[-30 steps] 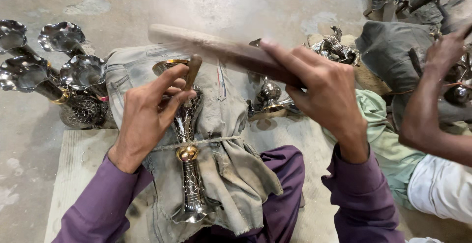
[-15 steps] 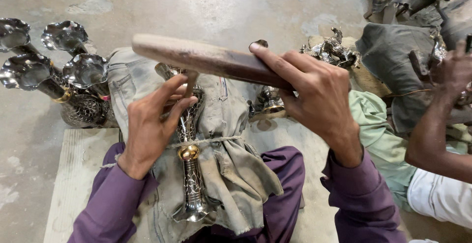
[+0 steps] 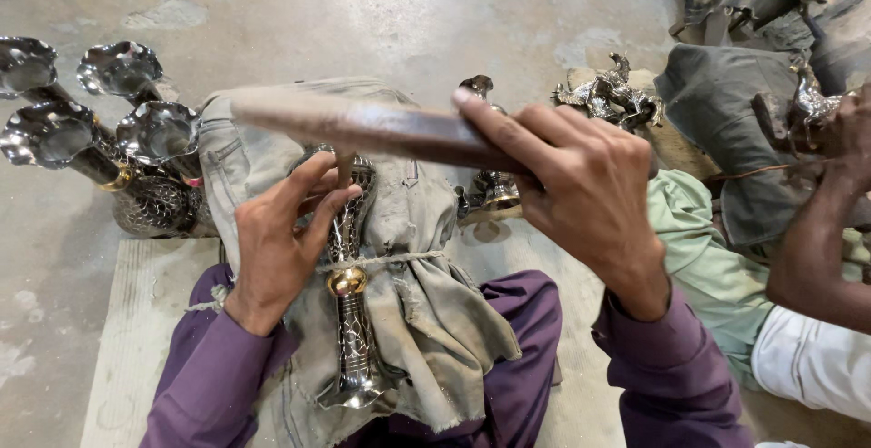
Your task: The person sits on the floor with an ornate silver vase resting on a cloth pad on their lap. They hold a small punch against the vase surface and strike it with a wooden mallet, repositioning the punch repeatedly to work the metal, then set the mallet down at the end.
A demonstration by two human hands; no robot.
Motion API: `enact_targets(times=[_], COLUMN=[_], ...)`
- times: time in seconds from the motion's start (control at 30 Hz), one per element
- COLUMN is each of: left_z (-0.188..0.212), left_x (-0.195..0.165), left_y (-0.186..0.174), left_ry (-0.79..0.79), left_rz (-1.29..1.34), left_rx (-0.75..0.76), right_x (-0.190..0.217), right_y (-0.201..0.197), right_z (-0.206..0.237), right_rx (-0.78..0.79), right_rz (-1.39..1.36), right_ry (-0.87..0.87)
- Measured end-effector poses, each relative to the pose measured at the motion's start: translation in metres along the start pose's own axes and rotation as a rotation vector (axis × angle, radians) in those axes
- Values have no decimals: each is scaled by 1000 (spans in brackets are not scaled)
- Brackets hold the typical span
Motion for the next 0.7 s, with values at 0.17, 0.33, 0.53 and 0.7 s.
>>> enact_targets(times=[0.17, 0.33, 0.53, 0.7], left_z=[-4, -25, -62, -74], left_x=[-1, 2, -1, -10], left_y=[-3, -8, -13, -16], left_ry=[-18, -12, -72, -17], left_rz=[-40, -101, -48, -142], left_rx=[43, 0, 299, 440], right_x=[-3, -14, -7, 12], right_y=[9, 25, 45, 60], right_z=[11, 27, 41, 51], right_rx=[-26, -97, -147, 129], right_rz=[-244, -400, -612, -507], right_ry=[118, 234, 238, 288])
Point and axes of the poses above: each hand's wrist, its own z-axis away from the middle knuckle, its own y-axis out of the palm, x = y × z, the point moved 2 cm from there along -z, towards the middle knuckle, and after that the axes turned 15 degrees about -y, right-handed, at the moved point
